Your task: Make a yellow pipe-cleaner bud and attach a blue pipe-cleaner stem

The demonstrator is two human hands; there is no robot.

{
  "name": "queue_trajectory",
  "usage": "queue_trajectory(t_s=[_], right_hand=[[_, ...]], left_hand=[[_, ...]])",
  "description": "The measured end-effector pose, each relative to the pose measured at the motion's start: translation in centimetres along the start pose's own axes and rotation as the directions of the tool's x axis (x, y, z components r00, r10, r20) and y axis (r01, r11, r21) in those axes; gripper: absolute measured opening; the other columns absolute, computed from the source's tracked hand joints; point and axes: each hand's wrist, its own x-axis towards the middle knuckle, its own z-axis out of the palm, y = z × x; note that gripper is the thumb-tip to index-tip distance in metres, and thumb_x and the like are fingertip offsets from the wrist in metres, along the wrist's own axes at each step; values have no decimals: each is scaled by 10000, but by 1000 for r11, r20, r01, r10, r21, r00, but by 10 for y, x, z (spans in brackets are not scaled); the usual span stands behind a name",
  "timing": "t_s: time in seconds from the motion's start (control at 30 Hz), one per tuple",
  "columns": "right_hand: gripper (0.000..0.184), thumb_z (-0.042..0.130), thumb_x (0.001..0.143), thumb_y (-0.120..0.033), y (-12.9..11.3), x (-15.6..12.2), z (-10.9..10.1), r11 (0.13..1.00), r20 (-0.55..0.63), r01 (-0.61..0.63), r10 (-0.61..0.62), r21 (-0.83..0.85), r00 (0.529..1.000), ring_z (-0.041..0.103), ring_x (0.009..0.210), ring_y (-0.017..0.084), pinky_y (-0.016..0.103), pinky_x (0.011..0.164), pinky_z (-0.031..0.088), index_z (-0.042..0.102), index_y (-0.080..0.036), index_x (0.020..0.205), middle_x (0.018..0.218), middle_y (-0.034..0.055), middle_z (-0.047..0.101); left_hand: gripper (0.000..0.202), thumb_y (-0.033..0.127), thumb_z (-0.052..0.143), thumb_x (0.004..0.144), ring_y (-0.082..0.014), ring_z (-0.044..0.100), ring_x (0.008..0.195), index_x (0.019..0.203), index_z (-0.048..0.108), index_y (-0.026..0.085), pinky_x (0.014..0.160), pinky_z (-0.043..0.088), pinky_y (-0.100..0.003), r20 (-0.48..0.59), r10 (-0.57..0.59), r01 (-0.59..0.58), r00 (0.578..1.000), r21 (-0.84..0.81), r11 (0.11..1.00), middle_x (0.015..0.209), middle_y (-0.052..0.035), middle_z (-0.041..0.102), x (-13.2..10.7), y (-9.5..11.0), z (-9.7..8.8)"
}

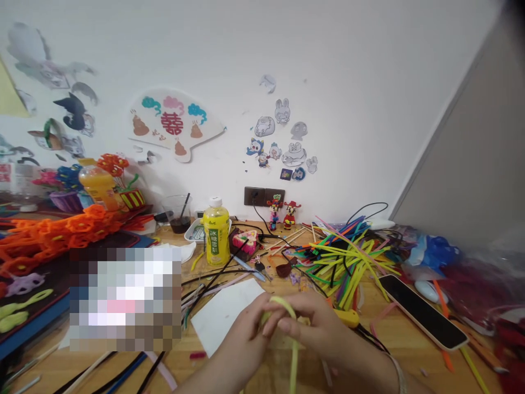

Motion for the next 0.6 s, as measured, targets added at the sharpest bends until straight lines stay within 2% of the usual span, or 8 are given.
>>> queue_trajectory(t_s=[0.1, 0.23, 0.33, 0.47, 0.53, 0.6], right_hand=[[317, 484, 803, -422, 4, 5, -5, 971, -77, -81, 101, 226, 992, 498, 557, 113, 237, 561, 387, 646, -157, 862, 664, 11, 629], [333, 481, 798, -438, 13, 11, -8, 844, -126, -186, 285, 503, 950, 351, 375, 57, 184, 397, 276, 609, -132, 762, 515, -21, 553], [314, 498, 785, -438, 23, 11, -6, 747, -83, -240, 367, 620, 927, 324, 338, 49, 170, 366, 262, 556, -139, 709, 452, -49, 495], [367, 510, 766, -455, 37, 10, -3, 760, -15, -304, 381, 574, 925, 283, 326, 47, 165, 350, 263, 475, -156, 557, 386, -84, 376], [377, 499, 758, -493, 40, 10, -3, 813, -1, -344, 390, 469, 921, 259, 330, 51, 170, 346, 268, 517, -153, 596, 397, -94, 335], [387, 478, 766, -510, 38, 10, -6, 900, -50, -338, 365, 275, 930, 284, 363, 61, 176, 363, 273, 583, -145, 693, 439, -83, 351]], left_hand=[[282, 201, 475, 802, -198, 462, 1049, 1082, 463, 231, 906, 309, -299, -6, 20, -21, 1000, -69, 997, 1081, -38, 563, -2, 0, 2], [389, 321, 440, 834, -184, 524, 911, 1183, 280, 257, 810, 352, -302, 53, 2, 9, 999, -198, 980, 970, -39, 595, -5, -2, 4], [399, 353, 448, 828, -167, 524, 842, 1177, 275, 264, 797, 353, -297, 60, 29, -13, 998, -256, 967, 934, -29, 588, -7, 1, 5], [235, 352, 499, 793, -183, 492, 912, 1001, 491, 242, 835, 336, -277, 42, 26, -15, 999, -248, 969, 939, -22, 575, -8, 12, 2], [207, 359, 522, 772, -190, 490, 917, 939, 528, 237, 818, 349, -267, -24, -18, 11, 1000, -248, 969, 927, -15, 576, -7, 17, -1], [211, 351, 531, 765, -188, 500, 903, 945, 526, 241, 787, 368, -258, -94, -53, 27, 994, -261, 965, 936, -9, 575, -7, 19, -5]])
